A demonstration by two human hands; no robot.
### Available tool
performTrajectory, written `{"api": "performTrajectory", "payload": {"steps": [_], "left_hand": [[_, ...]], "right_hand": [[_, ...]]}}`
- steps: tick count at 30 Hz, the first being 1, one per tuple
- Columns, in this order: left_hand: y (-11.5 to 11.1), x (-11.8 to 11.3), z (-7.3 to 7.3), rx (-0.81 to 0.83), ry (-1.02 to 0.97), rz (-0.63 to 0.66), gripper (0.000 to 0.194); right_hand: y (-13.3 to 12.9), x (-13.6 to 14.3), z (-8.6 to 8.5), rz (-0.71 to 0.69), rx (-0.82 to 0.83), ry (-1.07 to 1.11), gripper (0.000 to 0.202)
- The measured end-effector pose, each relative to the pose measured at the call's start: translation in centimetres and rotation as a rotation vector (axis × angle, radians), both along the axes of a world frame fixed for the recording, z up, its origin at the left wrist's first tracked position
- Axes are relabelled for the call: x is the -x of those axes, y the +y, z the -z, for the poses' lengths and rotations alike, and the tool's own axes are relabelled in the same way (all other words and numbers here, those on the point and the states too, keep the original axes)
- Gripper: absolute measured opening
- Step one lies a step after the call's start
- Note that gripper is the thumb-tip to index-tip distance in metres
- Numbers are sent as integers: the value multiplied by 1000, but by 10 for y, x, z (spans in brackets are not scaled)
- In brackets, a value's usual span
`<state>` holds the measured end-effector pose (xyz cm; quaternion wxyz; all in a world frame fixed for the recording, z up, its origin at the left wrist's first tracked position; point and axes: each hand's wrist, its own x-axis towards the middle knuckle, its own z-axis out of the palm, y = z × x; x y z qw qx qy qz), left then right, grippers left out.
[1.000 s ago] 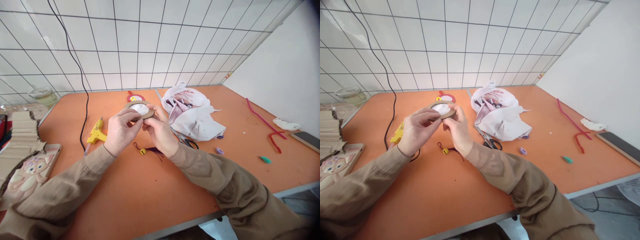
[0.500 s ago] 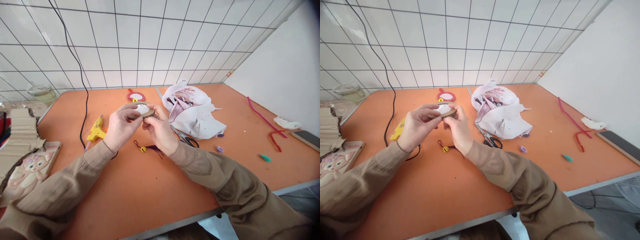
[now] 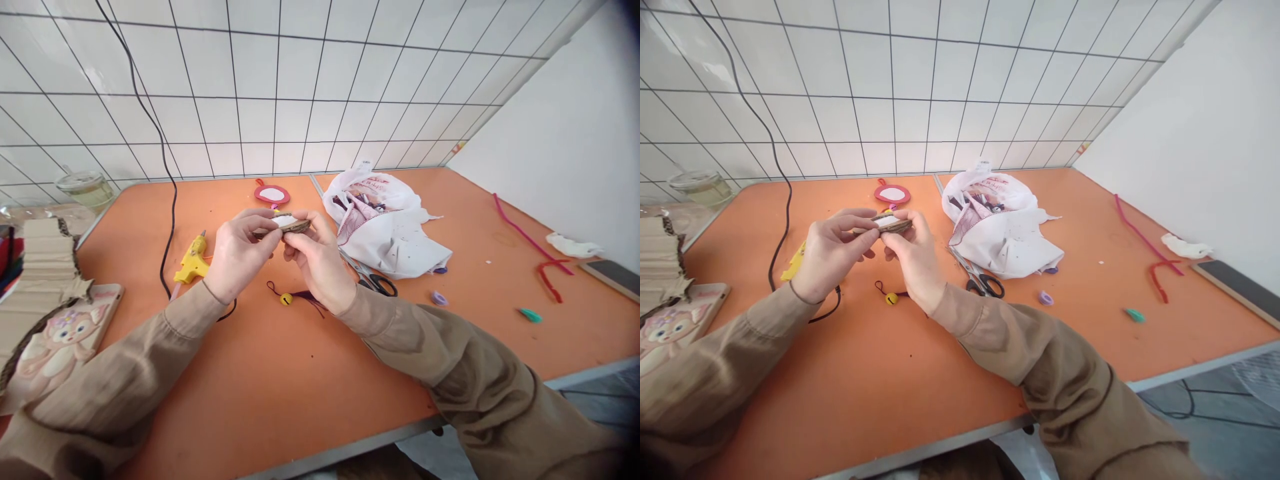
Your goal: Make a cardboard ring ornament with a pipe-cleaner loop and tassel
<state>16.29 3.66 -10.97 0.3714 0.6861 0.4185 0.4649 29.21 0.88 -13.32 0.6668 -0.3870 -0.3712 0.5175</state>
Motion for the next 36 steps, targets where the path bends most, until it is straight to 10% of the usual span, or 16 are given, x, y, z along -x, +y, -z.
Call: {"api": "performTrajectory", "payload": {"steps": [15,28,36], "left_hand": [[-4,1,-4,-31,-4,-4,12],[-9,-2,10,-493,201,-101,13],[-7,-4,12,-331,66,-63,9]], "right_hand": [[-3,1,-4,11,-48,-78,28],[-1,0,-7,-27,19,100,33],[-3,1,-8,-3,-8,70,30]]}}
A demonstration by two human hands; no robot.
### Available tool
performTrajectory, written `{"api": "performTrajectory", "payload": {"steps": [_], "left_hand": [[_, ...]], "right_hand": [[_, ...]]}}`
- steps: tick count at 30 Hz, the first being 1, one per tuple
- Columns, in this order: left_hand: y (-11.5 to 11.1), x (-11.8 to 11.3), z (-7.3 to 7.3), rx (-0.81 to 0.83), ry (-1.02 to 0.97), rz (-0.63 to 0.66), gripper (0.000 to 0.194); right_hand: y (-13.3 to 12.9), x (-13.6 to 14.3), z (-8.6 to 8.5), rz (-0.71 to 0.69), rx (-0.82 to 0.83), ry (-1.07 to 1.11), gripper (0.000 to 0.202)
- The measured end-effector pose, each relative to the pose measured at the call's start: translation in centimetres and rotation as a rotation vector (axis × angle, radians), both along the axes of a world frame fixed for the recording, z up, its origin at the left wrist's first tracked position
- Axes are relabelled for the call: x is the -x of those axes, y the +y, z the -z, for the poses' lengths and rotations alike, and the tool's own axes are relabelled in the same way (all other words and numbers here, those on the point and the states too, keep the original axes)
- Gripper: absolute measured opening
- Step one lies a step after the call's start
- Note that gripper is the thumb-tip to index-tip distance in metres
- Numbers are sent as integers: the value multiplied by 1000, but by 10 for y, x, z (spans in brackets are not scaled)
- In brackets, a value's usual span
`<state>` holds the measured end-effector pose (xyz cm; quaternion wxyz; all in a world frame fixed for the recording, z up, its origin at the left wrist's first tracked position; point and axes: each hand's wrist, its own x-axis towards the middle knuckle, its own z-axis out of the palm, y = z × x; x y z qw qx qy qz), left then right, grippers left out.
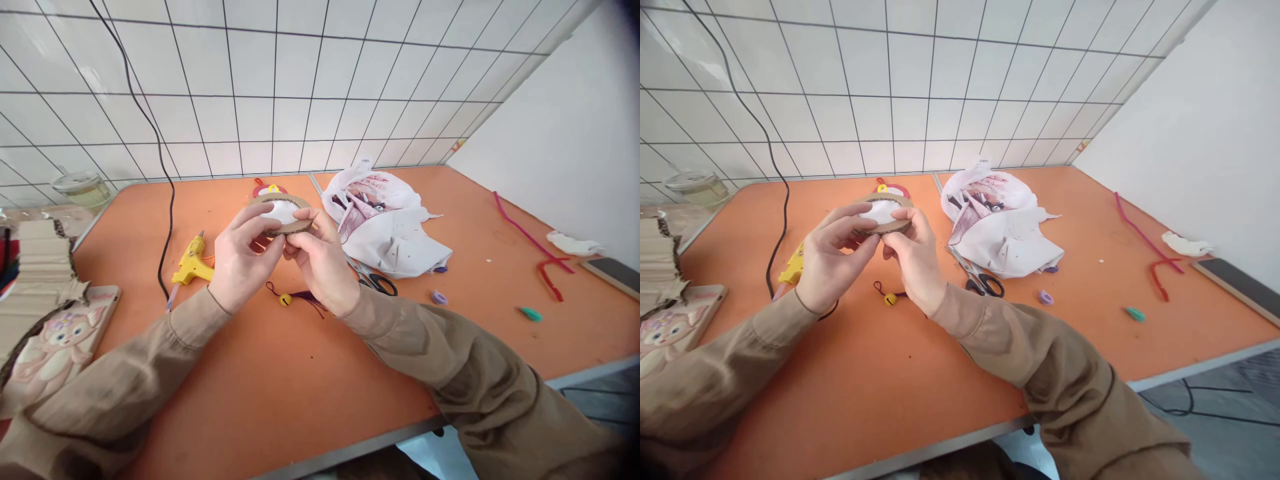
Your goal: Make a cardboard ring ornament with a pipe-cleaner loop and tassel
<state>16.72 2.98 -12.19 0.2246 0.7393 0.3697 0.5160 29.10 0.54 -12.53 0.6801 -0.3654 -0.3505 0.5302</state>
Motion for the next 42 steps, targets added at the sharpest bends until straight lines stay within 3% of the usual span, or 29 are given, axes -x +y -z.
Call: {"api": "performTrajectory", "payload": {"steps": [6,9,22,42], "left_hand": [[-2,-3,-6,350,-202,46,8],[-3,-5,-7,443,-288,91,14],[-1,-7,-4,509,-373,119,22],[2,-6,5,571,-434,149,17]], "right_hand": [[1,1,0,-5,31,-15,25],[1,1,0,-3,33,-6,25],[1,2,4,-9,58,12,28],[3,4,5,-13,100,41,27]]}}
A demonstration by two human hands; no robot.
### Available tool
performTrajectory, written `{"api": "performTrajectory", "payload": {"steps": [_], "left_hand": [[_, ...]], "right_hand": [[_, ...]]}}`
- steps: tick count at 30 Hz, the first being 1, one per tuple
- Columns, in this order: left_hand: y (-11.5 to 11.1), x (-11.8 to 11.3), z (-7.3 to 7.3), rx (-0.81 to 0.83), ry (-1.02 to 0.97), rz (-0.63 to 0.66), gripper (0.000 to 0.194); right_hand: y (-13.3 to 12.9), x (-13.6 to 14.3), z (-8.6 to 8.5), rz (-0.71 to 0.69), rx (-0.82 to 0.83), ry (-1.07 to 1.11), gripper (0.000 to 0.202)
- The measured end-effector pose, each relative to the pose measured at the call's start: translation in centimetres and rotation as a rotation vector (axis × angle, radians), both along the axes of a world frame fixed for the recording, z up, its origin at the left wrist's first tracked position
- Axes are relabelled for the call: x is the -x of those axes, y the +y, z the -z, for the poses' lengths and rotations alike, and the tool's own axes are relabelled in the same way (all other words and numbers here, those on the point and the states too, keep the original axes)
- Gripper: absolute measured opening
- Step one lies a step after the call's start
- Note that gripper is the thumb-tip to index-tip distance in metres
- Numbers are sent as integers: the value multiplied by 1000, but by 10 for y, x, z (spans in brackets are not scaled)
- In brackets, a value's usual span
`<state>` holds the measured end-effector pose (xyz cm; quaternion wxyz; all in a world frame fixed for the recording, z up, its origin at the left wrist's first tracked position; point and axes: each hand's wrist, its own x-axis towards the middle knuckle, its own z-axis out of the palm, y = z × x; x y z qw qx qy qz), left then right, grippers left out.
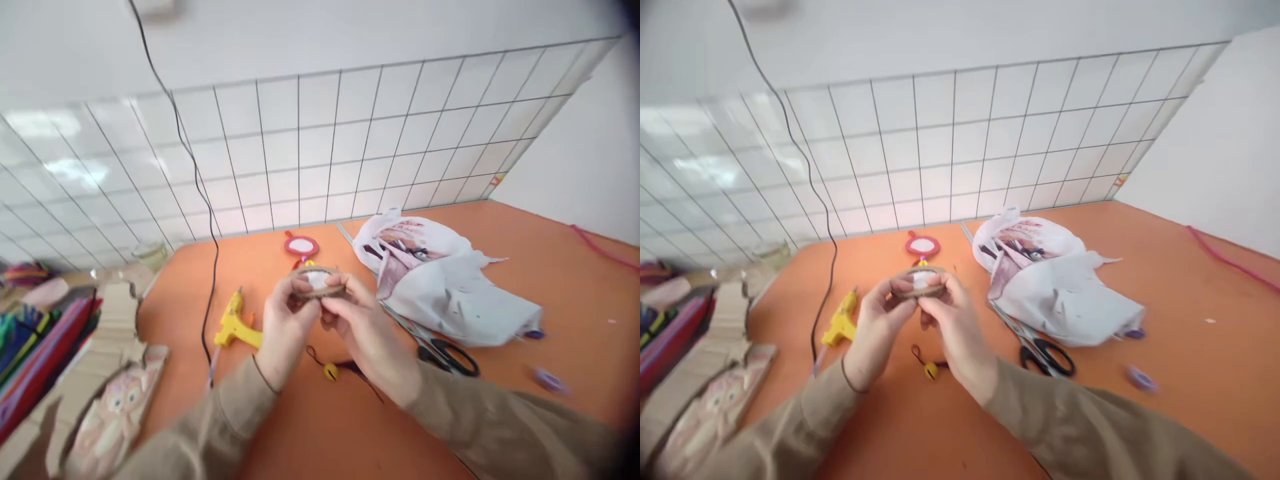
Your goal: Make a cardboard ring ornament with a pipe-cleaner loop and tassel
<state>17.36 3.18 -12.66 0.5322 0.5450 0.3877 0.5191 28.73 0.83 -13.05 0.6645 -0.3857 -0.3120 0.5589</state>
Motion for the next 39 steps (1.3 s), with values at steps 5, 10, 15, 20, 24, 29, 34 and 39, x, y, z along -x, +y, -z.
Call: {"api": "performTrajectory", "payload": {"steps": [5,10,15,20,24,29,34,39], "left_hand": [[-1,0,0,-33,34,-21,16],[-3,-2,-3,-14,36,-42,15],[-3,-2,-3,9,-18,-30,16],[-3,-2,0,0,-35,-29,16],[-3,-1,1,-5,-22,-35,15],[-4,-1,-1,14,-29,-46,16],[-5,-2,-2,4,-18,-58,15],[-5,-3,1,-7,0,-66,14]], "right_hand": [[-2,1,-1,13,-19,-2,26],[-2,1,-2,0,-6,-11,26],[-2,-1,-1,-12,-21,-18,25],[-2,-2,1,-27,-21,-22,27],[-2,-2,1,-28,-9,-37,27],[-3,-2,0,-27,-8,-46,29],[-4,-2,0,-10,9,-72,30],[-3,-3,2,-17,13,-74,29]]}}
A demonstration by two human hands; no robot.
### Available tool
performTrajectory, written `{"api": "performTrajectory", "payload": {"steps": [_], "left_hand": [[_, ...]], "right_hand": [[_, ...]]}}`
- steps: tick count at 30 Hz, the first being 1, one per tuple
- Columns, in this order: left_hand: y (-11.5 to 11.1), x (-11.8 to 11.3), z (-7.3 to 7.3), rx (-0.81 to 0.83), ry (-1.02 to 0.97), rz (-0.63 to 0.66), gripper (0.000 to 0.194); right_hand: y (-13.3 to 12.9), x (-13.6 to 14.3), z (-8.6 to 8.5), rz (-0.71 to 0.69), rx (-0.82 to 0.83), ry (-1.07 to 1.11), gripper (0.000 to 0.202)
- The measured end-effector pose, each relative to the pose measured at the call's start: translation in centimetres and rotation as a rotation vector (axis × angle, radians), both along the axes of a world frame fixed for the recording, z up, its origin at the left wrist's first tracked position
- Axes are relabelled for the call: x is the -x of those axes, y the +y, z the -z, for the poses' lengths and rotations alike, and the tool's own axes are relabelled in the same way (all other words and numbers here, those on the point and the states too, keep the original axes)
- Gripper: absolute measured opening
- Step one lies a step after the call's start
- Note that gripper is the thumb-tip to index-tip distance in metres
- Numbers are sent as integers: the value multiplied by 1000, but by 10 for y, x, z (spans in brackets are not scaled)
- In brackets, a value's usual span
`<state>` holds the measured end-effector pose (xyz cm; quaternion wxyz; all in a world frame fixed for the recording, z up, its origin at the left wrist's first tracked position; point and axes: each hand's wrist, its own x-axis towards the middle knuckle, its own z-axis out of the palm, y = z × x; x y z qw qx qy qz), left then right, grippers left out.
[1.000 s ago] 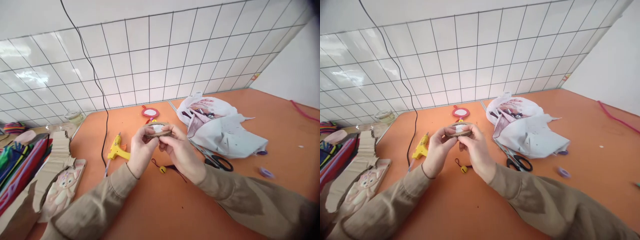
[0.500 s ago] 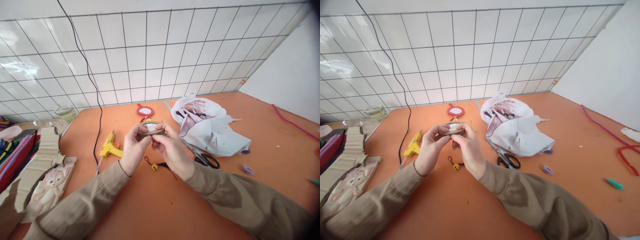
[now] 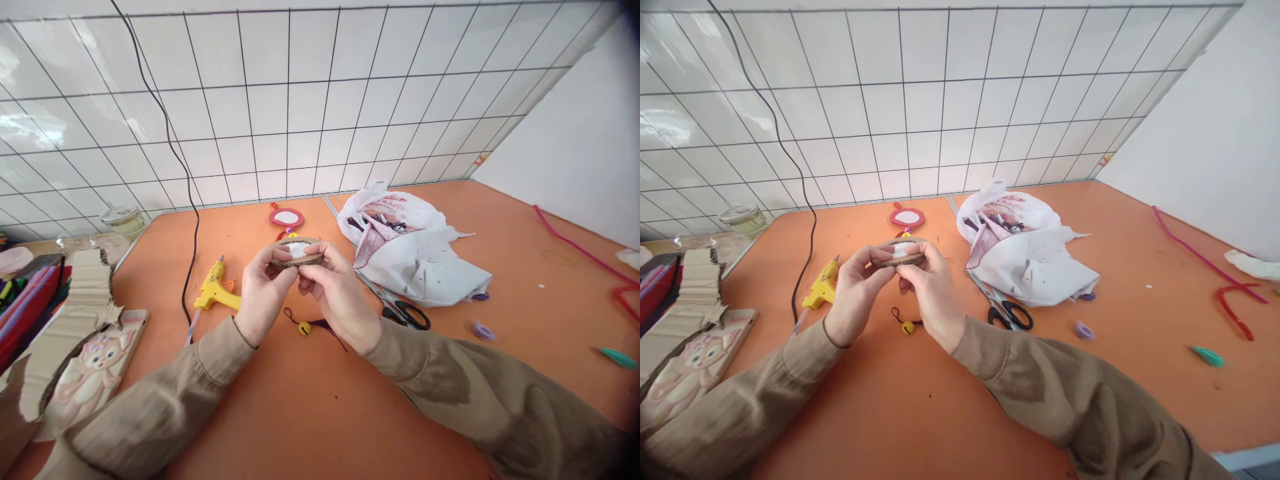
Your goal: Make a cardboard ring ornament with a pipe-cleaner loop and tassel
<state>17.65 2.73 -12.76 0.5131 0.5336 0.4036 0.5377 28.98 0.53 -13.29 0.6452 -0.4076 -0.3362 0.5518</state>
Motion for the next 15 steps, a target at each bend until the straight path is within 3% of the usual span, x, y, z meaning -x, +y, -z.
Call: {"api": "performTrajectory", "payload": {"steps": [11,15], "left_hand": [[-2,2,-1,-16,4,3,15],[-4,1,2,-130,22,-14,24]], "right_hand": [[-2,2,-3,-2,-1,-7,30],[-2,1,-5,-8,-29,22,30]]}}
